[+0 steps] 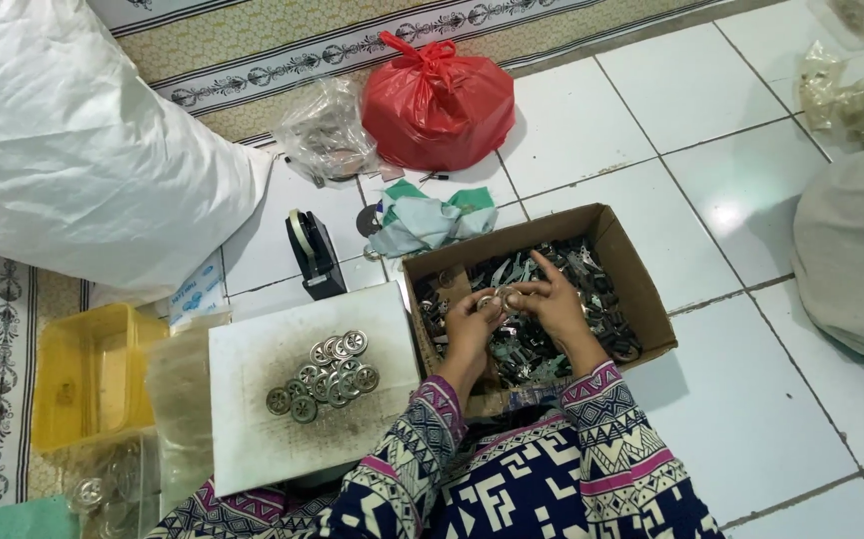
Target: The person sits on the floor and sorts small metal parts from a cardboard box onto a white tray. They repeatedly pick up parts, separate them, and place them on the tray.
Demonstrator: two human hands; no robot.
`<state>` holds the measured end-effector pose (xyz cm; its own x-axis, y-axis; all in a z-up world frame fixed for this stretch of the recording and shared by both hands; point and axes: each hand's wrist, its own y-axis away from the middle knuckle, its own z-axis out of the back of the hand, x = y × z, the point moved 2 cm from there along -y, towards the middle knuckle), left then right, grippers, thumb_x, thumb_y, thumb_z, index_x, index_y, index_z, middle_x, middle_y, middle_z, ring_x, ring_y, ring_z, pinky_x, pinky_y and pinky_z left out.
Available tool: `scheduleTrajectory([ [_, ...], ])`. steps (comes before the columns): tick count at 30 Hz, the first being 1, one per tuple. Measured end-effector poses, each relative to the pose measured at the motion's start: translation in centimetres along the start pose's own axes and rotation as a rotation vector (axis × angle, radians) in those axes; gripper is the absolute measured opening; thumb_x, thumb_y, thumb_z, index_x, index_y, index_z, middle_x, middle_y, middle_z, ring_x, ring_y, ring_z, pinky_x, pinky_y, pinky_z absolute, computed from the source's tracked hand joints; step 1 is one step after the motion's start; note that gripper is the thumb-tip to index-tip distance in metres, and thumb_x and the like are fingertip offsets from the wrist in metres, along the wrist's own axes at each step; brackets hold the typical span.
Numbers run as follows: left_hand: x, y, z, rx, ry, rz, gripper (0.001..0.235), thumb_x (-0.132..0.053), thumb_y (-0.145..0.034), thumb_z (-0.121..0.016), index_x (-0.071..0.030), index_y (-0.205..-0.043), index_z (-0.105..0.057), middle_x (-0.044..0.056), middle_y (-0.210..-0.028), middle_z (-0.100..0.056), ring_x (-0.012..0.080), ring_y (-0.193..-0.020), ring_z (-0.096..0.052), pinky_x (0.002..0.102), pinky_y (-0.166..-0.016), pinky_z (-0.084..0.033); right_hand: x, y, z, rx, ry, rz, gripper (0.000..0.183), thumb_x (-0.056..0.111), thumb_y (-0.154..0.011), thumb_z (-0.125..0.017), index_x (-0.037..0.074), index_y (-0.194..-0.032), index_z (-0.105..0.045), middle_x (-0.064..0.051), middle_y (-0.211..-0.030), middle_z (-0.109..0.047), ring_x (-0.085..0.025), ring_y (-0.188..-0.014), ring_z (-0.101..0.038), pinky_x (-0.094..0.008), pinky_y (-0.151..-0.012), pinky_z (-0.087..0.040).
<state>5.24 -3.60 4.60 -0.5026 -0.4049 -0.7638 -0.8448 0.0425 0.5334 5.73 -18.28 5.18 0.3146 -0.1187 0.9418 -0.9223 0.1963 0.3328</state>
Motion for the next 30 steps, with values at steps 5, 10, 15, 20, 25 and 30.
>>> scheduleTrajectory([
  [5,2.1,-2.5,-1.0,-0.090,-0.168,-0.154,0.031,-0.018,-0.089,-0.080,-0.004,-0.116,-0.076,0.019,-0.104,-0.067,0.0239,-0.097,-0.068,0.034,-0.080,-0.059,-1.6,-0.9,0.3,-0.052,-0.118,-0.113,0.091,0.005,-0.077,-0.083,0.018,-0.156,-0.041,-0.015,-0.105,-0.073,-0.023,-0.091,-0.071,-0.040,-0.079,-0.063],
  [10,2.9,-2.9,-2.6,-0.119,-0.428,-0.456,0.019,-0.025,-0.093,-0.075,-0.014,-0.107,-0.082,0.018,-0.097,-0.074,0.0341,-0.094,-0.071,0.041,-0.084,-0.055,-3.6,-2.2,1.1,-0.069,-0.358,-0.202,0.091,0.001,-0.079,-0.080,0.019,-0.158,-0.037,-0.014,-0.102,-0.068,-0.028,-0.087,-0.071,-0.050,-0.086,-0.063],
  [15,1.8,-3.1,-1.2,-0.250,-0.734,-0.665,0.033,-0.030,-0.102,-0.066,-0.009,-0.126,-0.072,0.016,-0.103,-0.050,0.0282,-0.085,-0.060,0.036,-0.074,-0.053,-1.9,-1.5,1.4,-0.130,-0.451,-0.119,0.091,-0.003,-0.081,-0.079,0.013,-0.159,-0.034,-0.016,-0.104,-0.065,-0.030,-0.094,-0.071,-0.051,-0.090,-0.061],
  [20,1.2,-6.4,3.7,-0.331,-0.966,-0.646,0.039,-0.003,-0.096,-0.063,0.004,-0.133,-0.058,0.023,-0.122,-0.050,0.0402,-0.110,-0.060,0.046,-0.093,-0.053,-2.0,-1.7,2.0,-0.179,-0.433,-0.077,0.088,-0.003,-0.083,-0.076,0.016,-0.158,-0.034,-0.014,-0.098,-0.063,-0.031,-0.088,-0.072,-0.054,-0.083,-0.064],
  [25,1.4,-6.6,4.0,-0.310,-1.141,-0.735,0.036,-0.012,-0.102,-0.062,0.008,-0.132,-0.058,0.026,-0.128,-0.052,0.0406,-0.117,-0.057,0.050,-0.097,-0.053,-2.5,-2.1,2.2,-0.176,-0.385,-0.050,0.085,-0.003,-0.085,-0.075,0.017,-0.158,-0.035,-0.014,-0.096,-0.064,-0.033,-0.087,-0.073,-0.055,-0.081,-0.064],
  [30,1.9,-6.3,3.6,-0.272,-1.400,-0.741,0.049,-0.040,-0.087,-0.079,-0.002,-0.113,-0.063,0.018,-0.120,-0.058,0.0347,-0.115,-0.057,0.047,-0.085,-0.056,-2.8,-2.3,2.4,-0.188,-0.340,-0.043,0.085,-0.003,-0.085,-0.075,0.017,-0.157,-0.036,-0.015,-0.095,-0.065,-0.032,-0.086,-0.073,-0.051,-0.077,-0.066],
])
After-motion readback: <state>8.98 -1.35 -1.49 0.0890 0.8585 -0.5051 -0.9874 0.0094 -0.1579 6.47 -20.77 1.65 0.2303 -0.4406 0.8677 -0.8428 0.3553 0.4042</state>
